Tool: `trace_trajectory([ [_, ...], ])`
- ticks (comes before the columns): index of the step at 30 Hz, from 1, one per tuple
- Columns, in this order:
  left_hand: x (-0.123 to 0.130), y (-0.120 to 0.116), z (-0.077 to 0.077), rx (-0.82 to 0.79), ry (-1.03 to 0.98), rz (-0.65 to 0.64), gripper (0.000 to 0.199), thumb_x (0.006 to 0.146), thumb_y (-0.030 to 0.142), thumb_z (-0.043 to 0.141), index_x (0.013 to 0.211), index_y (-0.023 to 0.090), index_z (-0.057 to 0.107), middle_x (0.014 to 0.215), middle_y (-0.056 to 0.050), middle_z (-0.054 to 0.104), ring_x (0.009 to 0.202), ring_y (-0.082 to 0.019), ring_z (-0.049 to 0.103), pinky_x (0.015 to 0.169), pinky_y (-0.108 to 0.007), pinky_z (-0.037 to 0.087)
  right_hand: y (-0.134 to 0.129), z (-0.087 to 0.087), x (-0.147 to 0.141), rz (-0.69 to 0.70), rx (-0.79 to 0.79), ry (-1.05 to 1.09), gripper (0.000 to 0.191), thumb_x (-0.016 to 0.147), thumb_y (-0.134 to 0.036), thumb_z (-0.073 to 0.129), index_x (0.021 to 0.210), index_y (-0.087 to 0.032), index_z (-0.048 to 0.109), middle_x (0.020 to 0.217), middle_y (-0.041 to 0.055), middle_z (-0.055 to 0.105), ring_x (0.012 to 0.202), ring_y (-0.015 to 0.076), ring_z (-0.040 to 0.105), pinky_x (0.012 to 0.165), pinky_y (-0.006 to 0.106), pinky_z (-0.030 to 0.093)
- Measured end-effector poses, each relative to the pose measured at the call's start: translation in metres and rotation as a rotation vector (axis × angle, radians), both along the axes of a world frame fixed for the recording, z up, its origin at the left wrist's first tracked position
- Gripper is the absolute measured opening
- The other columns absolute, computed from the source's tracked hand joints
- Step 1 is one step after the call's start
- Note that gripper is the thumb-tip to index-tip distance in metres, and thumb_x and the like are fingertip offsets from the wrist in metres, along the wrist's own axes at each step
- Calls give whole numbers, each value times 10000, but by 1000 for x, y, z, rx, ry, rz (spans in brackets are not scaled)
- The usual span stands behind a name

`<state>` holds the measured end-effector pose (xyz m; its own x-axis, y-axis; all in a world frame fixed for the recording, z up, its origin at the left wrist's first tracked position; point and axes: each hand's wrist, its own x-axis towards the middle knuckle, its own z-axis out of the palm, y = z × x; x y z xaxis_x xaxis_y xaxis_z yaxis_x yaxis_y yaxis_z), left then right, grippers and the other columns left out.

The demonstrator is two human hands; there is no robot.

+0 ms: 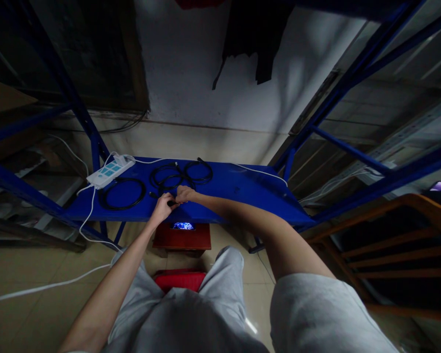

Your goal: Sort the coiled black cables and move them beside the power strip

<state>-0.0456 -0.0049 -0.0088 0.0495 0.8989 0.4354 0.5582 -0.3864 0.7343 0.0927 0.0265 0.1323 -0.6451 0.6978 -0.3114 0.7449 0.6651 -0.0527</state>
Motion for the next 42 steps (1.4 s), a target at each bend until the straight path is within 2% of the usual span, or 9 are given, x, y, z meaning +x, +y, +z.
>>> trace_trajectory([
  [4, 0, 1, 0, -20, -1, 1, 103, 754, 126, 781, 820, 168, 714, 924, -66, 665, 958, -215, 602, 877, -354, 483, 7, -7, 3, 115, 43, -25, 219, 961, -302, 579, 1024, -132, 700, 1015, 118, 713, 905, 215, 688, 763, 293, 521],
  [8, 0, -2, 6, -36, 42, 9, 101, 765, 130, 769, 841, 166, 714, 917, -62, 652, 958, -218, 589, 867, -351, 473, 17, -12, 17, 411, 106, -25, 262, 1000, -232, 462, 1124, -186, 689, 1089, 103, 712, 942, 200, 681, 735, 249, 476],
  [13, 0, -2, 7, -39, 57, 9, 75, 774, 139, 749, 789, 161, 679, 880, -45, 638, 911, -200, 579, 837, -329, 463, 26, -18, 32, 687, 213, -117, 326, 990, -137, 450, 1279, -196, 590, 1247, 95, 633, 1017, 184, 637, 719, 244, 457],
  [18, -1, 0, 5, -25, 56, 3, 119, 754, 67, 696, 739, 167, 632, 842, -33, 612, 868, -188, 569, 784, -303, 458, 30, -24, 34, 879, 319, -152, 334, 1011, -91, 355, 1219, -169, 605, 1208, 104, 632, 1013, 180, 622, 712, 269, 464],
  [22, 0, 0, 6, -28, 62, 10, 124, 751, 71, 695, 734, 172, 626, 851, -34, 611, 870, -190, 568, 781, -307, 459, 35, -29, 32, 982, 342, -132, 307, 1008, -91, 361, 1123, -139, 641, 1155, 120, 639, 979, 182, 621, 711, 284, 472],
  [26, 0, 0, 7, -22, 63, 11, 105, 758, 95, 712, 751, 172, 641, 863, -35, 616, 880, -190, 568, 793, -311, 464, 40, -34, 31, 1004, 355, -100, 323, 1017, -105, 332, 1044, -99, 653, 1079, 146, 646, 914, 187, 620, 678, 291, 469],
  [30, 0, 0, 5, -11, 62, 7, 99, 768, 98, 711, 758, 172, 646, 859, -36, 610, 886, -190, 568, 793, -310, 464, 38, -34, 30, 970, 366, -102, 304, 991, -70, 346, 1060, -77, 642, 1068, 166, 642, 954, 205, 607, 700, 304, 474],
  [35, -1, 2, 2, -12, 76, 10, 126, 751, 70, 713, 763, 172, 640, 859, -38, 609, 889, -196, 569, 792, -314, 464, 32, -31, 27, 859, 338, -126, 254, 950, -104, 472, 1168, -63, 597, 1117, 178, 632, 1027, 238, 598, 749, 318, 491],
  [42, 0, 2, 1, -1, 74, 13, 126, 755, 97, 729, 750, 175, 630, 849, -35, 609, 883, -196, 575, 789, -311, 465, 20, -28, 28, 718, 319, -109, 279, 936, -79, 475, 1185, -87, 601, 1145, 184, 644, 1079, 240, 612, 762, 307, 517],
])
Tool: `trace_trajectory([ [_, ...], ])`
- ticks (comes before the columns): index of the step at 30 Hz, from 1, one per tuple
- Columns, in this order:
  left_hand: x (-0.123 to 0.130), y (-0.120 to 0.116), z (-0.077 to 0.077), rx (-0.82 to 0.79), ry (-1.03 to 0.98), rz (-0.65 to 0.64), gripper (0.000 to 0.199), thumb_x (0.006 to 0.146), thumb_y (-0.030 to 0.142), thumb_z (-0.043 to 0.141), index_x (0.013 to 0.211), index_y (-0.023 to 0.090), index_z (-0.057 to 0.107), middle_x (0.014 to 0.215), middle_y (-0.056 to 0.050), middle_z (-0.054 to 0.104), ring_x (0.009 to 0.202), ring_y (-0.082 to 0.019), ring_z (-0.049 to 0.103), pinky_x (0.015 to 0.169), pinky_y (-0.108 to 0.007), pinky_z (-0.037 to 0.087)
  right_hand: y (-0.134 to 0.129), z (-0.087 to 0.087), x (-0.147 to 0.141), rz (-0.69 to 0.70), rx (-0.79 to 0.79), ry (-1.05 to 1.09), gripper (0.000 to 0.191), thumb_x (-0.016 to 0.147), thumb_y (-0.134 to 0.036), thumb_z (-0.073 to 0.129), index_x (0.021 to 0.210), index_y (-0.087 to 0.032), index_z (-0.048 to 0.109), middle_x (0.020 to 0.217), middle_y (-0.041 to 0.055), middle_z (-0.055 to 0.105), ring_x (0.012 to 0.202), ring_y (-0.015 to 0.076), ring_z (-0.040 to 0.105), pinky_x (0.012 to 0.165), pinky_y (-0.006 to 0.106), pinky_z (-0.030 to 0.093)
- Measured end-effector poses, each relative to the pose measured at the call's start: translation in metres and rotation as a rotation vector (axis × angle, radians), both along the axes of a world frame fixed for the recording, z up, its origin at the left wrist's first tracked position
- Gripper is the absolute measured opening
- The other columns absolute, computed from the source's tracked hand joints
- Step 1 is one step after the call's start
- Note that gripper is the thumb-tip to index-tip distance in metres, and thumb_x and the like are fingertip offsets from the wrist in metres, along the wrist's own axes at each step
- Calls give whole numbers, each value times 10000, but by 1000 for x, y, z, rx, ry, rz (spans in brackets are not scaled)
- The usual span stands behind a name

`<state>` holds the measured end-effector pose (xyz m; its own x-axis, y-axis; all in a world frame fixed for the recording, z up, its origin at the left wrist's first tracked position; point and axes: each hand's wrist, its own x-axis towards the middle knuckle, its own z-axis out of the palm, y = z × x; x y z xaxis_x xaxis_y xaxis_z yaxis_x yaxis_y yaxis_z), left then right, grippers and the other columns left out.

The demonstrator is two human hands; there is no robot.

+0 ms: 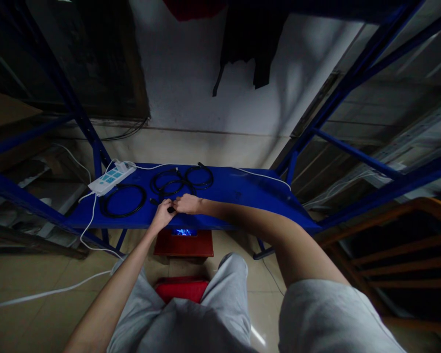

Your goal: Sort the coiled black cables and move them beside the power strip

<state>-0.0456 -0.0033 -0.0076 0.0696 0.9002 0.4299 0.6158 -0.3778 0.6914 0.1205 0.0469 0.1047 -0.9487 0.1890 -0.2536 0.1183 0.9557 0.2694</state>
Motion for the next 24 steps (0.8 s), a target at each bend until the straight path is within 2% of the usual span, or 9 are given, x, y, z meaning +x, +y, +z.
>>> trace_trajectory([
  [5, 2, -3, 2, 13, -16, -12, 106, 779, 136, 738, 761, 176, 641, 866, -41, 630, 897, -201, 582, 817, -325, 468, -13, -1, -1, -201, -34, 50, 269, 918, -88, 504, 1148, -108, 642, 1104, 168, 682, 1025, 245, 662, 766, 303, 532],
  [9, 2, -3, 3, 2, -8, -13, 93, 784, 148, 737, 777, 187, 653, 865, -37, 632, 890, -206, 582, 817, -335, 477, -20, -6, -9, -422, -83, 95, 251, 897, -107, 527, 1093, -127, 682, 1100, 163, 699, 986, 255, 693, 781, 315, 532],
  [13, 2, -6, 4, 5, 47, -42, 95, 814, 123, 686, 846, 204, 649, 919, -45, 623, 939, -221, 576, 861, -363, 487, -23, -7, -4, -598, -150, 167, 230, 942, -168, 495, 1075, -145, 681, 1064, 149, 715, 972, 241, 698, 770, 288, 511],
  [17, 4, -13, 9, 32, 171, -83, 108, 880, 112, 587, 925, 208, 608, 1003, -64, 594, 976, -227, 567, 888, -378, 487, -24, -17, 41, -769, -150, 391, 259, 1012, -260, 416, 1151, -191, 624, 1118, 108, 697, 972, 200, 680, 761, 244, 470],
  [20, 6, -20, 21, 68, 375, -77, 89, 942, 146, 504, 966, 197, 572, 1032, -89, 595, 958, -232, 572, 858, -373, 477, -21, -38, 86, -941, -100, 520, 316, 1019, -182, 328, 1197, -194, 589, 1174, 106, 658, 995, 179, 644, 791, 242, 454],
  [24, 9, -19, 44, 47, 733, -83, 215, 1024, 261, 372, 1058, 158, 558, 879, -100, 650, 854, -242, 625, 825, -379, 460, -9, -67, 120, -1031, -105, 751, 326, 1002, -155, 310, 1167, -179, 589, 1145, 100, 621, 1035, 184, 594, 852, 255, 439],
])
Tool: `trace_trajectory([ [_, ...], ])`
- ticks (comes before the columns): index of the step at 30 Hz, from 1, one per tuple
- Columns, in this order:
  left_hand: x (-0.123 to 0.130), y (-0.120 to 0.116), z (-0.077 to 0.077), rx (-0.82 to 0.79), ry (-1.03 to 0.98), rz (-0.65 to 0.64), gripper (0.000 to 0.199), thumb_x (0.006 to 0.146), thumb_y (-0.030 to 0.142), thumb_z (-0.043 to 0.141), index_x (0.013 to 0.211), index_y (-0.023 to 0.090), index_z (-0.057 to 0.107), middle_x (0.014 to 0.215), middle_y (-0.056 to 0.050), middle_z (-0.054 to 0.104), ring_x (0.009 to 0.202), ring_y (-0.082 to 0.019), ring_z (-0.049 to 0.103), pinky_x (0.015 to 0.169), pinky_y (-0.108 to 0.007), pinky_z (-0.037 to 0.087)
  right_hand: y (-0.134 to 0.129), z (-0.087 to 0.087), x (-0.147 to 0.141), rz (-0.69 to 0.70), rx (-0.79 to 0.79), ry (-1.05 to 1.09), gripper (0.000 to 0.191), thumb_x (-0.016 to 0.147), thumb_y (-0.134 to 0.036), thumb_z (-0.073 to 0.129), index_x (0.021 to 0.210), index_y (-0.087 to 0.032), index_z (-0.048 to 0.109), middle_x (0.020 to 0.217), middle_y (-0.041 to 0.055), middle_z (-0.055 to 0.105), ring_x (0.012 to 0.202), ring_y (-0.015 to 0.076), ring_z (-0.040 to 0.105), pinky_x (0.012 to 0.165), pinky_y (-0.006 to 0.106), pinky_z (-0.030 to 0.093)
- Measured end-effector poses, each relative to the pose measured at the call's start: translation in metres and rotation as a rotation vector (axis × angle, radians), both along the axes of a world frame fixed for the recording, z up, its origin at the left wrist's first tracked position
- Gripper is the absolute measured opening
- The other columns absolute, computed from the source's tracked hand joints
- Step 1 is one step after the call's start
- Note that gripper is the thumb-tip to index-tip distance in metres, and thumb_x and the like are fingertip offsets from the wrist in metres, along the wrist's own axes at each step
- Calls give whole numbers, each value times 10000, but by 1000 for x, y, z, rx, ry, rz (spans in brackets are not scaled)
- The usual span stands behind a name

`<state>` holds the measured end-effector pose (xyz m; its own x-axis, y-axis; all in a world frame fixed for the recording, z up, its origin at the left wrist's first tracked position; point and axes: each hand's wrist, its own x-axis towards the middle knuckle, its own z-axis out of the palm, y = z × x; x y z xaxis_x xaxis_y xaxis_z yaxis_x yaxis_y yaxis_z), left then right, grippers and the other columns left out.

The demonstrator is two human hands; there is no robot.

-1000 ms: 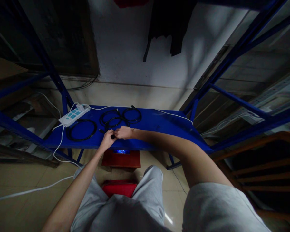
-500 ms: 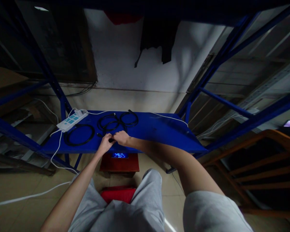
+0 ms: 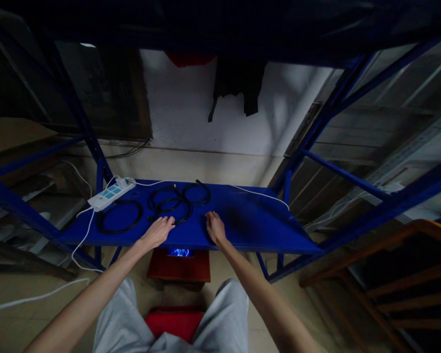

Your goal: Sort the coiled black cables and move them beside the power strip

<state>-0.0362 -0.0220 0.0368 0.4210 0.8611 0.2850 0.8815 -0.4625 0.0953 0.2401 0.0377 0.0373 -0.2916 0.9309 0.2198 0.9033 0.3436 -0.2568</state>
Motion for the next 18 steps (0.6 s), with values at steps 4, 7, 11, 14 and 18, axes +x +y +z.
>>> trace_trajectory([
  [4, 2, 14, 27, -64, 234, -45, 336, 1040, 338, 327, 986, 144, 596, 730, -97, 658, 704, -232, 642, 747, -356, 451, 12, -18, -1, 5, 2, 31, 289, 958, -138, 378, 1170, -174, 570, 1141, 103, 594, 1056, 202, 553, 879, 267, 416],
  [7, -3, 20, 47, 3, 236, -123, 292, 1028, 323, 384, 908, 161, 596, 772, -93, 664, 757, -219, 638, 788, -349, 434, 16, -22, -6, 8, -4, 14, 290, 942, -127, 394, 1180, -166, 556, 1144, 110, 589, 1057, 215, 538, 892, 282, 400],
  [11, -35, 11, 69, 142, 226, -105, 276, 1029, 295, 391, 857, 175, 570, 772, -70, 631, 785, -202, 595, 779, -335, 401, 18, -22, -5, 5, -21, -5, 290, 929, -124, 411, 1180, -173, 548, 1136, 106, 591, 1072, 221, 525, 903, 289, 382],
  [14, -75, -3, 74, 209, 215, 1, 289, 1034, 279, 376, 834, 180, 560, 768, -57, 611, 771, -199, 565, 753, -332, 387, 18, -21, -4, 12, -22, -17, 290, 918, -117, 419, 1172, -174, 546, 1117, 100, 595, 1075, 221, 521, 910, 294, 374],
  [18, -127, -20, 56, 229, 185, 110, 311, 1037, 309, 356, 916, 181, 612, 823, -69, 642, 825, -214, 574, 797, -342, 408, 18, -19, -4, 9, -26, -34, 292, 917, -111, 413, 1172, -168, 545, 1116, 100, 596, 1060, 222, 524, 898, 300, 371],
])
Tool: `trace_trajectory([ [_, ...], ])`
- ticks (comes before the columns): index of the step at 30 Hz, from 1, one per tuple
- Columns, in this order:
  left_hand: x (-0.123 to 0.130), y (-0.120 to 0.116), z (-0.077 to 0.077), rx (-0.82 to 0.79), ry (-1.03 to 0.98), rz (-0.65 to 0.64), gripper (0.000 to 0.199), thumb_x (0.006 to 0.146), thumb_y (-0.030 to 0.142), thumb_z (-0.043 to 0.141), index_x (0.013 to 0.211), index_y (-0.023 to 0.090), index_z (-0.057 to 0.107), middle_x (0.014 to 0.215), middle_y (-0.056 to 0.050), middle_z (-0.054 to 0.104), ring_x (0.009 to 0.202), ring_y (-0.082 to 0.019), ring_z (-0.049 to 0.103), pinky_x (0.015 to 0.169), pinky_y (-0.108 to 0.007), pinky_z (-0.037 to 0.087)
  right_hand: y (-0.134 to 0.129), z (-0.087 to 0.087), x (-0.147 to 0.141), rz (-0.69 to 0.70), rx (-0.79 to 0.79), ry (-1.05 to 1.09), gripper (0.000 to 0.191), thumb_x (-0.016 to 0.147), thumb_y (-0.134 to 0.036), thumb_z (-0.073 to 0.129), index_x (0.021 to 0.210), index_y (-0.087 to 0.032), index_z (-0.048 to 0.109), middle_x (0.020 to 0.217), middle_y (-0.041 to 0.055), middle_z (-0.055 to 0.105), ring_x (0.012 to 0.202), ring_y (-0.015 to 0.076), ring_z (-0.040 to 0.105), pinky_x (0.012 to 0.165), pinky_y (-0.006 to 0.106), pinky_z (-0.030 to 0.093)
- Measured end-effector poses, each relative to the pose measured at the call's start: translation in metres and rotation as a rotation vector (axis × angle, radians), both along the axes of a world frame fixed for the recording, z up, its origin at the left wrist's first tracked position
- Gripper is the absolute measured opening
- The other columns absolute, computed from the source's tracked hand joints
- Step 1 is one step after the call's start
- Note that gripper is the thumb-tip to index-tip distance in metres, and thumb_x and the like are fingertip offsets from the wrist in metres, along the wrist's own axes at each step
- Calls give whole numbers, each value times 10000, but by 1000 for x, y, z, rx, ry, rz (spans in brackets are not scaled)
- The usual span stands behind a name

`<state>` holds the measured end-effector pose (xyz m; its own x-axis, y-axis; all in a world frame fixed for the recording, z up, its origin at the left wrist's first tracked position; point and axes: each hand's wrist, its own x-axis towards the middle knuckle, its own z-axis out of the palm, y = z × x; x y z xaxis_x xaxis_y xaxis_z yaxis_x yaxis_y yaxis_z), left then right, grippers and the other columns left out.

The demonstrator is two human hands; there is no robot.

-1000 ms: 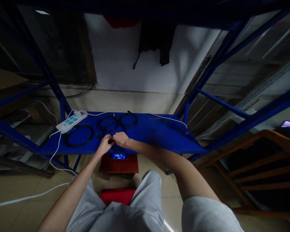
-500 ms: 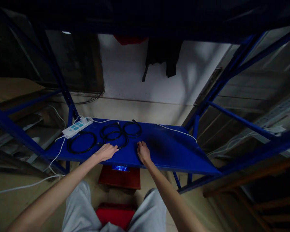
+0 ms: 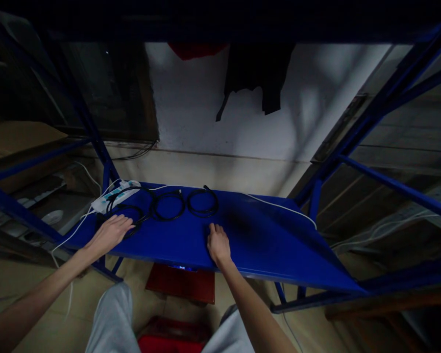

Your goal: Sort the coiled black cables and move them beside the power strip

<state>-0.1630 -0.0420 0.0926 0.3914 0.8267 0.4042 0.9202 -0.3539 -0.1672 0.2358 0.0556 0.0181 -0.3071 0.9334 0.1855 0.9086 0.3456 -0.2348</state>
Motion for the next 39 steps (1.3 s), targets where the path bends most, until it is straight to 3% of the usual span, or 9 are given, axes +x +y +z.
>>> trace_trajectory([
  [6, -43, -18, -55, -91, 24, 112, 354, 1006, 292, 352, 1109, 175, 669, 1147, -137, 677, 1083, -272, 591, 923, -391, 437, 0, 2, 0, 1, 0, 1, 278, 908, -106, 423, 1145, -172, 551, 1109, 99, 594, 1067, 223, 516, 906, 301, 359],
  [9, -56, -23, -65, -145, 50, 134, 353, 972, 257, 376, 1141, 172, 675, 1240, -146, 649, 1176, -290, 564, 977, -411, 428, 1, 3, 0, 0, -7, -10, 250, 901, -99, 427, 1101, -173, 558, 1094, 101, 592, 1050, 221, 515, 891, 297, 355],
  [13, -52, -23, -41, -196, 58, 175, 291, 947, 250, 422, 1061, 174, 678, 1222, -131, 638, 1170, -292, 551, 998, -429, 416, 1, 3, 1, 7, 3, -29, 217, 905, -94, 414, 1046, -173, 559, 1063, 97, 589, 1001, 217, 516, 861, 296, 349],
  [18, -11, -3, 8, -224, -40, 152, 249, 858, 145, 438, 1021, 189, 621, 1077, -88, 621, 1017, -254, 563, 910, -411, 444, 0, 5, 1, 6, 6, -46, 213, 909, -107, 420, 1062, -176, 551, 1084, 97, 581, 999, 222, 504, 847, 305, 340],
  [22, 29, 29, 17, -220, -78, 71, 273, 957, 225, 375, 1119, 185, 592, 1135, -95, 598, 1033, -239, 568, 911, -391, 457, -1, 5, 0, -3, -12, -69, 210, 917, -115, 417, 1068, -177, 549, 1094, 99, 579, 1010, 227, 496, 860, 314, 333],
  [27, 66, 79, -14, -207, -15, -43, 430, 1000, 392, 403, 1328, 135, 514, 1305, -160, 563, 1214, -279, 534, 1009, -412, 431, -1, 5, -1, -19, -9, -62, 200, 907, -120, 437, 1062, -182, 546, 1101, 94, 588, 1022, 234, 495, 867, 324, 340],
  [31, 84, 107, -45, -234, 19, 6, 324, 987, 275, 413, 1182, 98, 601, 1324, -215, 566, 1239, -305, 536, 1025, -454, 414, -1, 8, -1, -26, -31, -60, 202, 898, -113, 443, 1050, -190, 552, 1114, 97, 593, 1030, 236, 496, 878, 328, 353],
  [35, 101, 109, -66, -230, -11, -39, 317, 976, 167, 363, 1174, 140, 610, 1305, -191, 603, 1217, -286, 569, 1015, -459, 420, -2, 10, 0, -33, -46, -56, 214, 890, -116, 452, 1062, -192, 553, 1110, 100, 595, 1028, 237, 495, 881, 330, 366],
  [39, 127, 84, -73, -217, -49, -88, 348, 1011, 190, 326, 1295, 170, 525, 1185, -147, 679, 1093, -254, 648, 974, -425, 453, -3, 8, 2, -29, -27, -35, 213, 880, -121, 464, 1065, -188, 546, 1110, 99, 596, 1026, 234, 498, 869, 322, 377],
])
